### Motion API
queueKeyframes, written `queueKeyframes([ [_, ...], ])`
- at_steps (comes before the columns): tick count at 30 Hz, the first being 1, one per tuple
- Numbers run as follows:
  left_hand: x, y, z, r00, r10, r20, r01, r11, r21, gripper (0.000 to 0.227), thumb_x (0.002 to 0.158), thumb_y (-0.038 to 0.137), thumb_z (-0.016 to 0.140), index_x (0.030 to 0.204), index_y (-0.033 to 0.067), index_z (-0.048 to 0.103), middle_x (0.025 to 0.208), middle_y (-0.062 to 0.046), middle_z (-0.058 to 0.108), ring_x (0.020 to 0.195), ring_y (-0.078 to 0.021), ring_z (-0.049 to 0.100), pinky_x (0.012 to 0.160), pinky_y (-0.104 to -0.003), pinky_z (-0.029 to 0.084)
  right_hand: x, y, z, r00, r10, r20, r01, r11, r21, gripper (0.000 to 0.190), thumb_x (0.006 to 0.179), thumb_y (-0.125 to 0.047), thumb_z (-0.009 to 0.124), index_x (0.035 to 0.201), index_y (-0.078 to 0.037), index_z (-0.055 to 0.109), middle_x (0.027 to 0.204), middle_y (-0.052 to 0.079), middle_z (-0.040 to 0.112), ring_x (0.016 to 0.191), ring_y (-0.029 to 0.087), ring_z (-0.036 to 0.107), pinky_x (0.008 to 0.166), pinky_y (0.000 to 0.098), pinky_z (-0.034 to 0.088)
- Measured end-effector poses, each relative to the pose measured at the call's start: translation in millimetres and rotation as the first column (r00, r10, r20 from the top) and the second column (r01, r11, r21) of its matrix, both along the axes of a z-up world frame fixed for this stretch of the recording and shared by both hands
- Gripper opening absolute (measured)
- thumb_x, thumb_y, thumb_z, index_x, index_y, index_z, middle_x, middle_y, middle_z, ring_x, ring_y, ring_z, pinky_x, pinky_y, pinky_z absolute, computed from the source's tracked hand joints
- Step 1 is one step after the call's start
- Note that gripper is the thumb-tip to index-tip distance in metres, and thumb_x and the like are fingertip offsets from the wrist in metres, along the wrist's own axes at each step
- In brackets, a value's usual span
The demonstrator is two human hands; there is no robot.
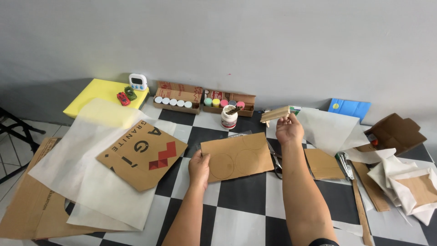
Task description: Drawing circular shapes on cardboard using a pen and ruler, then cutting them out with scissors.
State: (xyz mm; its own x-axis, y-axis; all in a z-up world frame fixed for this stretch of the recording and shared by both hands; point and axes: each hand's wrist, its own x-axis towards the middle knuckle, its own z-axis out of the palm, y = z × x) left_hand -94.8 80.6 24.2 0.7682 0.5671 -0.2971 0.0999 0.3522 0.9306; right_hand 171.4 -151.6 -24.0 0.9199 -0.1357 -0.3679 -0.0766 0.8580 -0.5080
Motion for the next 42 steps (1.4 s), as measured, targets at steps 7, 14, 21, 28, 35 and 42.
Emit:
queueKeyframes([
  [7,1,0,-4,1.0,0.002,0.006,-0.002,1.0,-0.015,0.04,0.092,0.006,0.06,0.132,0.0027,0.065,0.131,-0.02,0.069,0.13,-0.0292,0.059,0.112,-0.047,0.044,6,-25,-24,0.993,0.049,-0.103,-0.043,0.997,0.057,0.018,0.107,-0.024,0.049,0.103,-0.006,0.051,0.089,0.002,0.054,0.076,0.009,0.067,0.068,0.0203,0.065],
  [14,2,0,-5,1.0,0.005,0.008,-0.005,1.0,0.002,0.037,0.092,0.006,0.06,0.128,0.0039,0.067,0.126,-0.019,0.072,0.123,-0.028,0.063,0.107,-0.046,0.048,18,-48,-57,0.941,0.06,-0.332,-0.303,0.583,-0.754,0.038,0.105,-0.043,0.055,0.129,-0.014,0.05,0.081,0.009,0.066,0.057,0.017,0.063,0.048,0.0312,0.06],
  [21,4,0,-17,0.999,0.018,0.041,-0.018,1.0,-0.008,0.037,0.091,0.005,0.061,0.127,0.0046,0.068,0.124,-0.017,0.073,0.121,-0.0243,0.063,0.106,-0.045,0.048,8,-45,-36,0.953,-0.099,-0.285,-0.216,0.435,-0.874,0.05,0.103,-0.046,0.061,0.126,-0.001,0.061,0.079,0.015,0.068,0.058,0.02,0.064,0.047,0.036,0.061],
  [28,7,1,-19,0.999,0.023,0.043,-0.022,1.0,-0.018,0.038,0.09,0.005,0.062,0.127,0.0049,0.068,0.124,-0.017,0.073,0.121,-0.0248,0.064,0.106,-0.044,0.048,47,-57,-79,0.961,-0.015,-0.277,-0.233,0.498,-0.836,0.033,0.091,-0.02,0.078,0.112,0.002,0.067,0.072,0.014,0.063,0.057,0.021,0.063,0.045,0.0388,0.061],
  [35,5,1,-19,0.999,0.005,0.044,-0.005,1.0,-0.015,0.037,0.091,0.005,0.061,0.127,0.0052,0.068,0.125,-0.016,0.073,0.121,-0.0241,0.064,0.106,-0.043,0.049,0,-29,-27,0.991,0.061,-0.117,-0.13,0.283,-0.95,0.029,0.098,-0.011,0.066,0.121,0.006,0.061,0.094,0.02,0.068,0.075,0.027,0.073,0.061,0.0376,0.067],
  [42,6,2,-20,0.999,-0.002,0.049,0.003,1.0,-0.015,0.037,0.092,0.005,0.061,0.128,0.0043,0.067,0.126,-0.016,0.073,0.123,-0.0237,0.063,0.107,-0.043,0.049,-1,-24,-31,0.989,-0.051,-0.136,-0.146,-0.384,-0.912,0.021,0.102,-0.03,0.058,0.113,-0.016,0.068,0.103,0.002,0.077,0.106,0.029,0.07,0.095,0.0466,0.058],
])
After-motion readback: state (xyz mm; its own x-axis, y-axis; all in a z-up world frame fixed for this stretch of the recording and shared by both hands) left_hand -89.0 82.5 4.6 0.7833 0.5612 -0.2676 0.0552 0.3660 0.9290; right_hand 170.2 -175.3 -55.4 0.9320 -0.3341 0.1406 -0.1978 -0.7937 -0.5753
